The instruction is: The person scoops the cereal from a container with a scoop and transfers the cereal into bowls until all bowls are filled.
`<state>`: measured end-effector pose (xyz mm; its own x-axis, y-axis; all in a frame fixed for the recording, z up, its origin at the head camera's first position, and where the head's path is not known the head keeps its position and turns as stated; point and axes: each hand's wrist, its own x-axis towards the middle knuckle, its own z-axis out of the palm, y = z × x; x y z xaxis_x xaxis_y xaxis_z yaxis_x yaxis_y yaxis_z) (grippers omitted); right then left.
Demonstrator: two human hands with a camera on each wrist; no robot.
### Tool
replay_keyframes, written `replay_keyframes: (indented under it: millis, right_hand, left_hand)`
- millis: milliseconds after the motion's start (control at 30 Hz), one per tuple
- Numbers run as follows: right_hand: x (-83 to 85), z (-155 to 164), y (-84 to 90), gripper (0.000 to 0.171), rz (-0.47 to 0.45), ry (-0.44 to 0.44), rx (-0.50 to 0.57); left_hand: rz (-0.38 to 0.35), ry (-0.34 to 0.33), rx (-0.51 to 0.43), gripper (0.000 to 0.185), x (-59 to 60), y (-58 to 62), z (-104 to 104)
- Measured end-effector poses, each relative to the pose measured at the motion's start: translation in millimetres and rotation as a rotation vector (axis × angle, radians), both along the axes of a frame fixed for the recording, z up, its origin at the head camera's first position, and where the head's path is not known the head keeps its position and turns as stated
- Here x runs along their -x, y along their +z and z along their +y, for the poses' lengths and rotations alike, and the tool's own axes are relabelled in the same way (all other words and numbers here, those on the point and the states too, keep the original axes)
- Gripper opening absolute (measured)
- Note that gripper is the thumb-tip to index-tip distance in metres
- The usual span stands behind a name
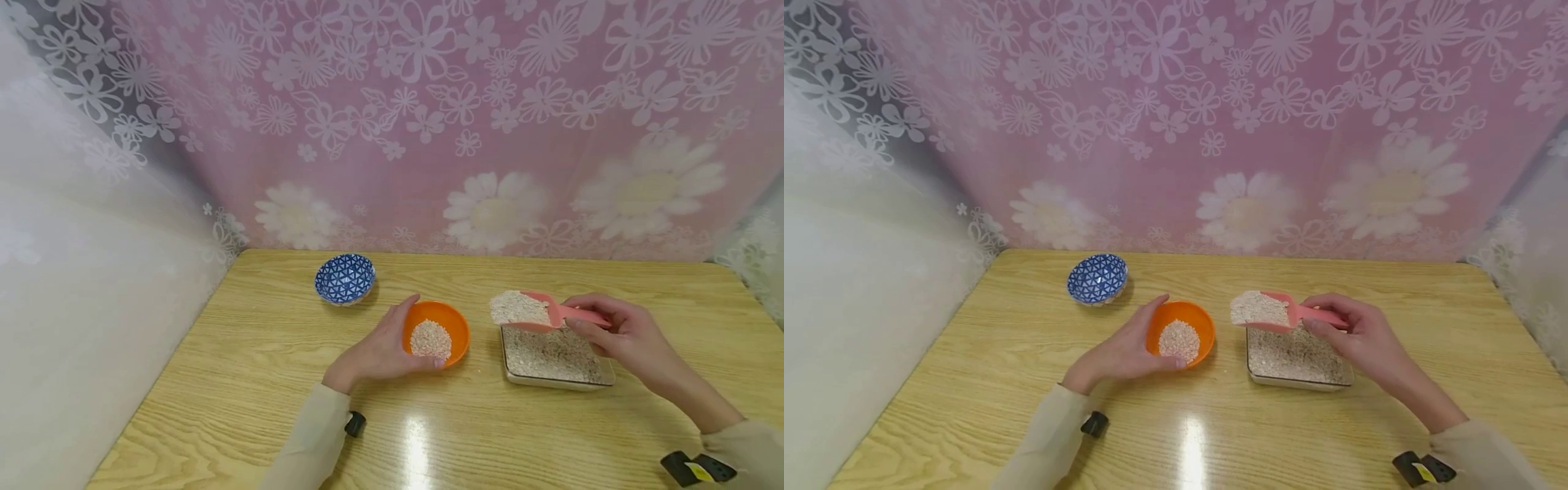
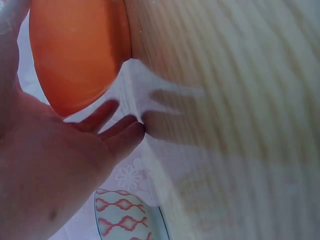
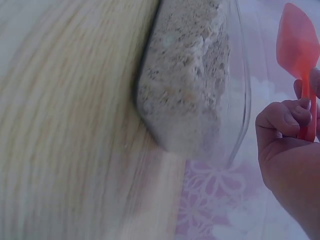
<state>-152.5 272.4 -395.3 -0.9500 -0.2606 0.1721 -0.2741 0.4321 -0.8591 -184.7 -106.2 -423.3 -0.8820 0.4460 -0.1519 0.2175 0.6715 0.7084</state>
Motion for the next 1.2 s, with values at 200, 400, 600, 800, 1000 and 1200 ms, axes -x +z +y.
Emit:
replay_keyframes:
  millis: [200,400,600,800,1000,1200]
  right_hand:
    - [5.8,-15.0,2.6,0.022,0.033,0.036,-0.029]
    - [12.1,-31.6,7.9,0.021,0.09,0.057,-0.105]
    - [19.2,-49.3,15.8,0.019,0.07,0.08,-0.18]
    - [26.7,-67.1,23.2,0.02,0.036,0.093,-0.272]
    - [31.5,-84.2,34.0,0.015,0.071,0.144,-0.384]
    - [35.0,-94.2,51.1,0.009,0.177,0.232,-0.462]
  left_hand:
    - [-0.042,-0.044,-0.003,0.124,1.6,-1.2,-0.8]
    - [-0.041,-0.048,-0.012,0.122,2.5,-2.4,0.0]
    - [-0.044,-0.047,-0.017,0.12,3.4,-3.3,-0.1]
    - [-0.051,-0.046,-0.017,0.12,4.1,-3.5,0.0]
    - [-0.043,-0.059,-0.067,0.118,4.1,-3.6,0.8]
    - [-0.044,-0.064,-0.094,0.117,3.3,-2.8,0.2]
